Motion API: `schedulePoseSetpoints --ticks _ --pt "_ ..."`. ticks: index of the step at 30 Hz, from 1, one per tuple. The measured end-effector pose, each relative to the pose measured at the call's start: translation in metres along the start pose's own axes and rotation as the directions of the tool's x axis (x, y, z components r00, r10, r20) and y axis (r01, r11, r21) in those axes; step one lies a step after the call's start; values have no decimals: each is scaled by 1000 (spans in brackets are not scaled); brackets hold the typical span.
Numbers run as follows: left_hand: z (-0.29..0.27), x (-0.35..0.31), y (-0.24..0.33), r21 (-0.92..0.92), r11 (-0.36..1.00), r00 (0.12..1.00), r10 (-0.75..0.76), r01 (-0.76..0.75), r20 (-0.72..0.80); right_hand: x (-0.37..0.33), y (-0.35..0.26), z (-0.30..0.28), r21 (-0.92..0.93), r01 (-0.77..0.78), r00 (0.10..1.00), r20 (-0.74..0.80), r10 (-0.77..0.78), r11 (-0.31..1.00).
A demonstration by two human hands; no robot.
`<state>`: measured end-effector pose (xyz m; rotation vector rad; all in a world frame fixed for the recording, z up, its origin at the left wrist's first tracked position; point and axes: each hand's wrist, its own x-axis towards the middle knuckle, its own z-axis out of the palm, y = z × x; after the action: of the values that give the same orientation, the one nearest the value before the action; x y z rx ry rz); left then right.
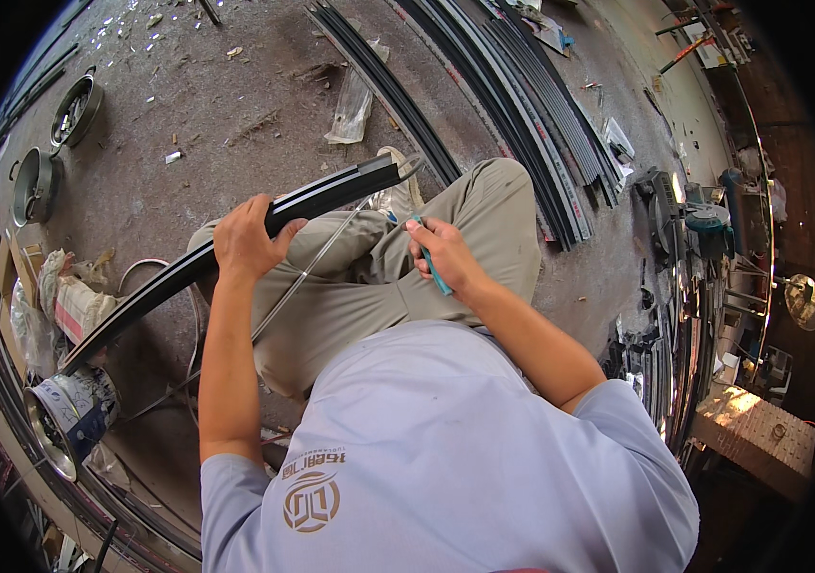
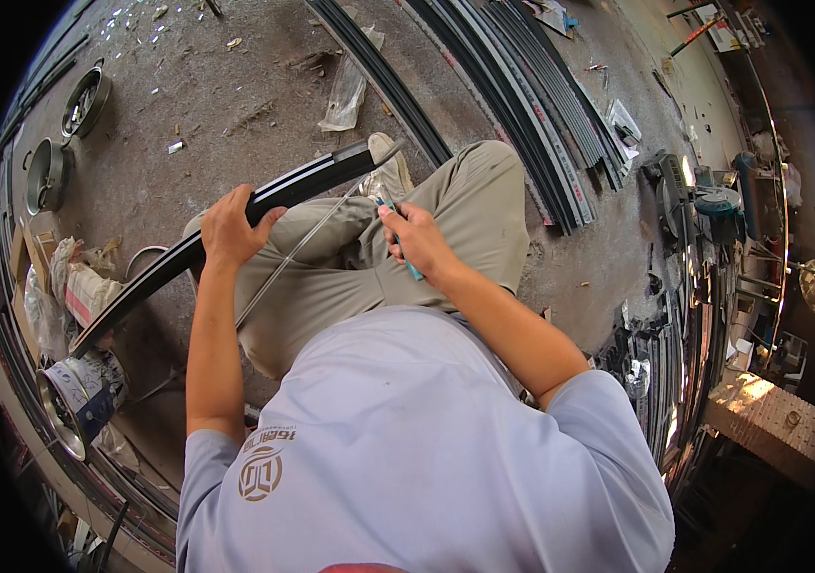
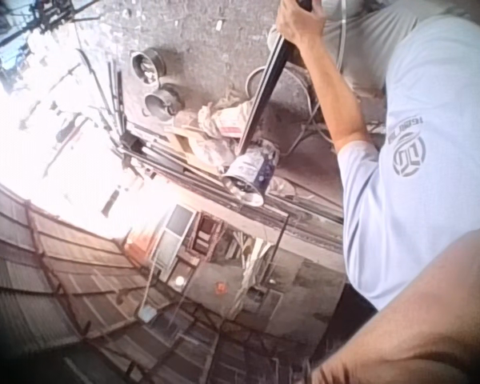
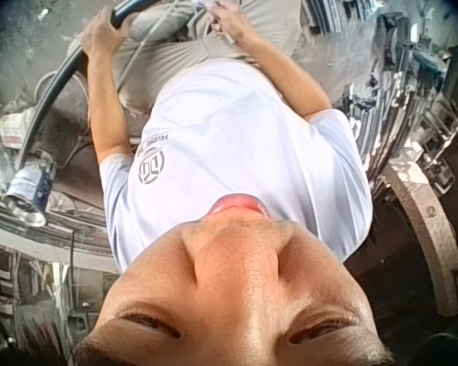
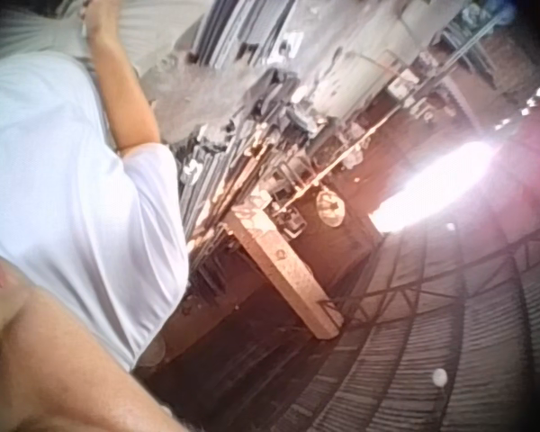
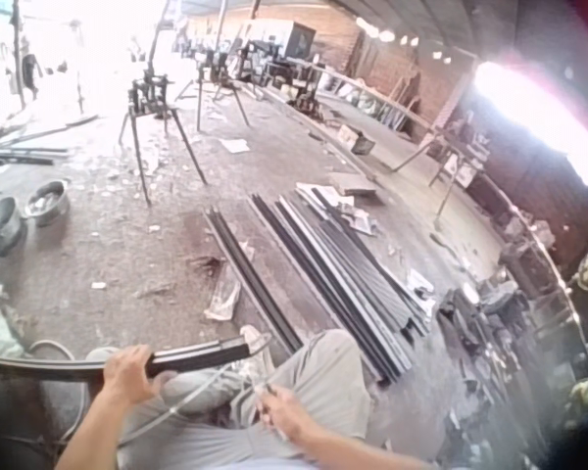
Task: The person sits on the floor and repeatedly picks up long metal profiles, peels off protective film, and inserts smaller plastic or rubber strips into the profile channels. The person handles the profiles one at a time, peeling and inserting components before setting them aside.
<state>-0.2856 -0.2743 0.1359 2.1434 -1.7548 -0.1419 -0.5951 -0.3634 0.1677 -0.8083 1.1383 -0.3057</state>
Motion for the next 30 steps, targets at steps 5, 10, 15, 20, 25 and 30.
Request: schedulePoseSetpoints --ticks 5,10,15,20,25,30 --pt "-1 0 1 -4 1000 1000 -6 6 12 3 -1 2 -71 14 1000 -7 -15 997" --pt "1 -1 0 -6 1000 1000 15 -15 -22 13 -2 2 -94 26 1000 -8 -27 995" --pt "5 -1 -2 -2 1000 999 15 -15 -43 2 -7 2 -82 22 999 25 -20 996" --pt "7 -1 -3 -12 999 995 40 -41 -92 -14 -8 -1 -67 2 1000 25 0 998" --pt "4 0 -4 6 1000 1000 15 -15 -16 2 -9 2 -58 3 1000 24 -2 998" --pt "2 -6 -1 -42 997 998 63 -64 -12 23 -29 4 -89 96 994 52 -92 991"
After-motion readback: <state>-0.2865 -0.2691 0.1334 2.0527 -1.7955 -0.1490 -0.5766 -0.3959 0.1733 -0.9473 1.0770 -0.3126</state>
